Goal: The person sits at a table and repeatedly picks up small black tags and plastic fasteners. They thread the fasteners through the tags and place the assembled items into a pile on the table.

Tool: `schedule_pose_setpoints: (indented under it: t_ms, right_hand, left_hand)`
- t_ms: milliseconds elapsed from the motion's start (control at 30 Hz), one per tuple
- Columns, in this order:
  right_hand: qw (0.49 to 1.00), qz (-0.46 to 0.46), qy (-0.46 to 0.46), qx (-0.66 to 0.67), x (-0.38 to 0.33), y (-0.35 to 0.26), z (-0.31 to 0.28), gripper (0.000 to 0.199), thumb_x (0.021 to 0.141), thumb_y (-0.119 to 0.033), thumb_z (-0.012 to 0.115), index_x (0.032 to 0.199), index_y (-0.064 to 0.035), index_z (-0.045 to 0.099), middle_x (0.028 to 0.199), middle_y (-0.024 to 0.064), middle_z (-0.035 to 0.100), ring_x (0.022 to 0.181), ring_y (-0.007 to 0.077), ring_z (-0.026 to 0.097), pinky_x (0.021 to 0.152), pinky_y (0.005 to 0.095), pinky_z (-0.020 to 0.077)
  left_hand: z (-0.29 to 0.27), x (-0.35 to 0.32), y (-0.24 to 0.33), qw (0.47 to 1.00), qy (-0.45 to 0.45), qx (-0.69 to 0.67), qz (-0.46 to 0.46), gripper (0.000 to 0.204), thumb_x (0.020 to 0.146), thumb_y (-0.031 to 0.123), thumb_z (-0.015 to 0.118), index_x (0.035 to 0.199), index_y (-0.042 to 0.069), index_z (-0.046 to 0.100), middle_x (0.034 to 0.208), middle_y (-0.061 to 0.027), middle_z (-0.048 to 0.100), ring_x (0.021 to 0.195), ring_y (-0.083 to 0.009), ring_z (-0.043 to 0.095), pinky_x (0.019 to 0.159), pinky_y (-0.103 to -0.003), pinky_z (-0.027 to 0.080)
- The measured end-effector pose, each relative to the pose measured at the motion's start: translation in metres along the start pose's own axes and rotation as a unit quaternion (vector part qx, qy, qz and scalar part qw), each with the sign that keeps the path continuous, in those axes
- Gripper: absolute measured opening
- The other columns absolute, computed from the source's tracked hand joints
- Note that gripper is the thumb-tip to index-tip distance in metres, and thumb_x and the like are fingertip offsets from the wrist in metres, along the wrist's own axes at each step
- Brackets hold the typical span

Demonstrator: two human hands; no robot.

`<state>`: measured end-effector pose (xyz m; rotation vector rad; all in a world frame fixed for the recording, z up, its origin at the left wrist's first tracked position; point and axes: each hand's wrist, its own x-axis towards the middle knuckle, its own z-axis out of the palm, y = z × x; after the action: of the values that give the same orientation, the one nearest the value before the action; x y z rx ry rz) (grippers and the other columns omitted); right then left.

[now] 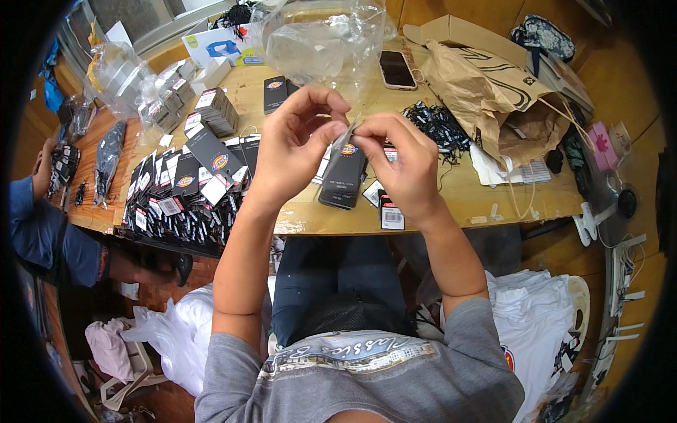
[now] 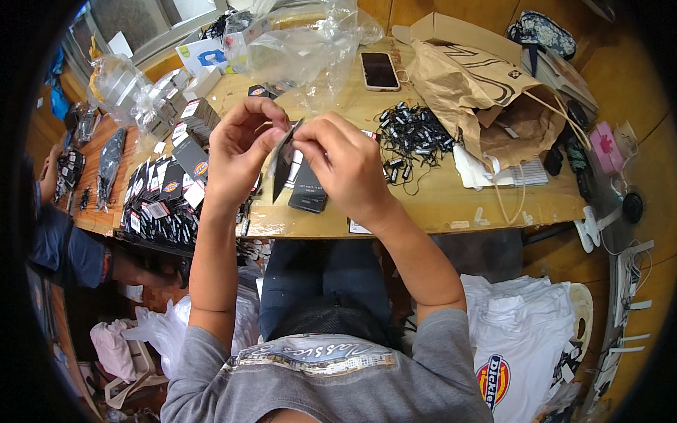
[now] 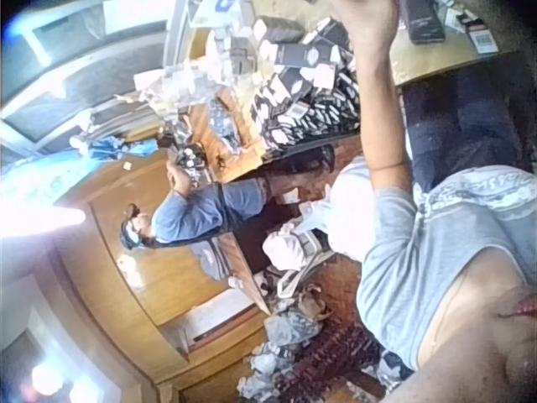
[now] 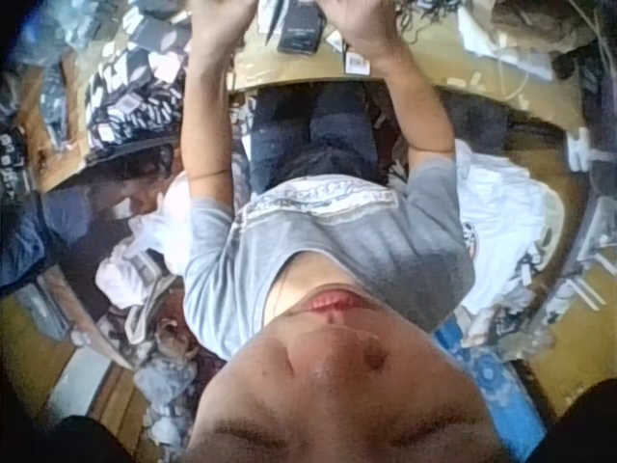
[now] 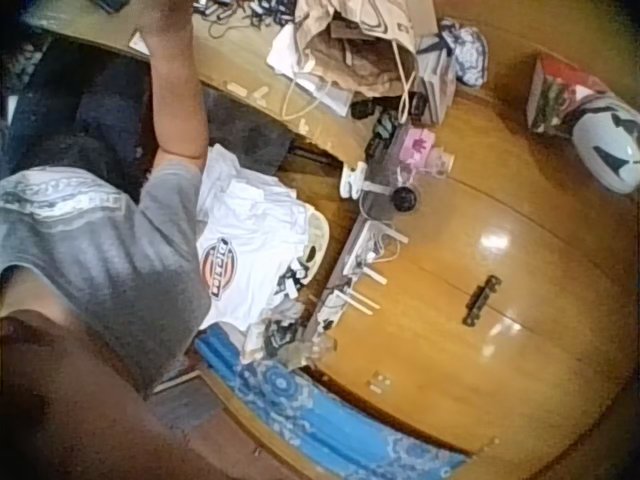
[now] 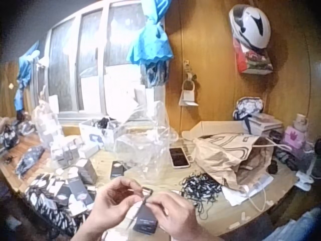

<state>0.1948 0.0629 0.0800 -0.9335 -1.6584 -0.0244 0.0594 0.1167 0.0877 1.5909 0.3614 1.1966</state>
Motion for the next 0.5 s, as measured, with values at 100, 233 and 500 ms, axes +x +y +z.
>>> schedule_pose_setpoints:
  t_ms: [100,233,500]
  right_hand:
    - [0.986,0.152,-0.041,0.053,-0.004,0.007,-0.002,0.014,0.068,0.000,0.058,0.081,0.0012,0.054,0.067,0.0082,0.054,0.057,0.0130,0.052,0.051,0.0238,0.0406]
    - [0.962,0.220,-0.073,0.141,-0.011,0.030,-0.017,0.017,0.071,-0.003,0.058,0.088,0.0017,0.056,0.066,0.0035,0.055,0.058,0.0088,0.051,0.054,0.0209,0.0414]
    - [0.865,0.324,-0.068,0.377,0.003,0.018,-0.030,0.011,0.077,-0.006,0.054,0.084,0.0031,0.056,0.066,0.0051,0.055,0.057,0.0080,0.051,0.053,0.0178,0.0415]
  left_hand:
    - [-0.004,0.003,-0.003,0.996,0.013,0.019,0.088,0.018,0.074,-0.011,0.042,0.084,0.002,0.036,0.081,-0.0034,0.043,0.079,-0.0098,0.046,0.073,-0.021,0.038]
    - [-0.021,0.007,0.008,0.988,0.062,0.048,0.136,0.019,0.076,-0.011,0.042,0.084,0.004,0.031,0.080,-0.0035,0.041,0.077,-0.0090,0.044,0.073,-0.020,0.038]
    - [-0.022,0.006,0.007,0.986,0.052,0.083,0.134,0.013,0.077,-0.007,0.045,0.081,0.001,0.036,0.073,-0.0040,0.043,0.075,-0.0128,0.053,0.063,-0.023,0.046]
